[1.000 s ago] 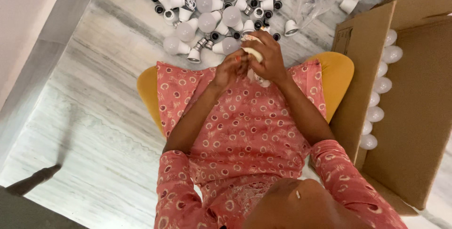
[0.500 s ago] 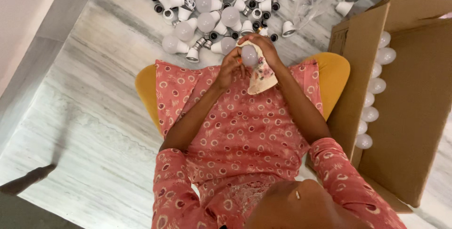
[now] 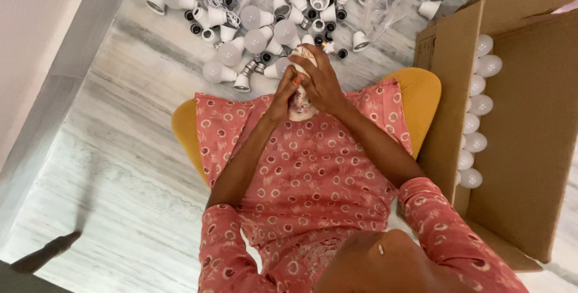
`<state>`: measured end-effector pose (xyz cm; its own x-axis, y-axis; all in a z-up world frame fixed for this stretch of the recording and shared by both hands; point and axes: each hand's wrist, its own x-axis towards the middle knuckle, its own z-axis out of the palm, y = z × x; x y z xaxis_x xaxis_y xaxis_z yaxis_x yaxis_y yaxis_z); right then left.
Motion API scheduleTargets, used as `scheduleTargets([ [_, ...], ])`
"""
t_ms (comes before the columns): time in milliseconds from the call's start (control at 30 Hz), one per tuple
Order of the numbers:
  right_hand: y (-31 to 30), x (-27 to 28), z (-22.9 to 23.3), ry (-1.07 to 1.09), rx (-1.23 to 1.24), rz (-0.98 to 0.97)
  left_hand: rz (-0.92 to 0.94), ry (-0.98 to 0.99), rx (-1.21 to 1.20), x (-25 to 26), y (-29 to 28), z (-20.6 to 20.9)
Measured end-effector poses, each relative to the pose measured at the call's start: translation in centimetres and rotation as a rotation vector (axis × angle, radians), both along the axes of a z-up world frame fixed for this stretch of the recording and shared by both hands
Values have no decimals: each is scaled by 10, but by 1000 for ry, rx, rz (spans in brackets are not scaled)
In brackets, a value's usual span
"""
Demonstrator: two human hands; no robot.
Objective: The person sits on the floor and wipes individual light bulbs with a cloth. They pick up bulbs from a pile on the floor, clean them, and place them into a cardboard box.
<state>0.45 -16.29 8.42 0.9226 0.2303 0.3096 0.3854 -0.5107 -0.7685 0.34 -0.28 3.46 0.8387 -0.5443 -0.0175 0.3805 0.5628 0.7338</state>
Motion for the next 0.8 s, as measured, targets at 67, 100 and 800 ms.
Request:
scheduleTargets([
  [67,-14,17,-13,189,199,72,-48,-260,365,-2,1,21],
  [100,-21,30,-19,326,357,115,-59,-476,708,-7,-1,30],
  [800,-15,28,-25,891,1329,206,149,-319,253,-17,-11,6],
])
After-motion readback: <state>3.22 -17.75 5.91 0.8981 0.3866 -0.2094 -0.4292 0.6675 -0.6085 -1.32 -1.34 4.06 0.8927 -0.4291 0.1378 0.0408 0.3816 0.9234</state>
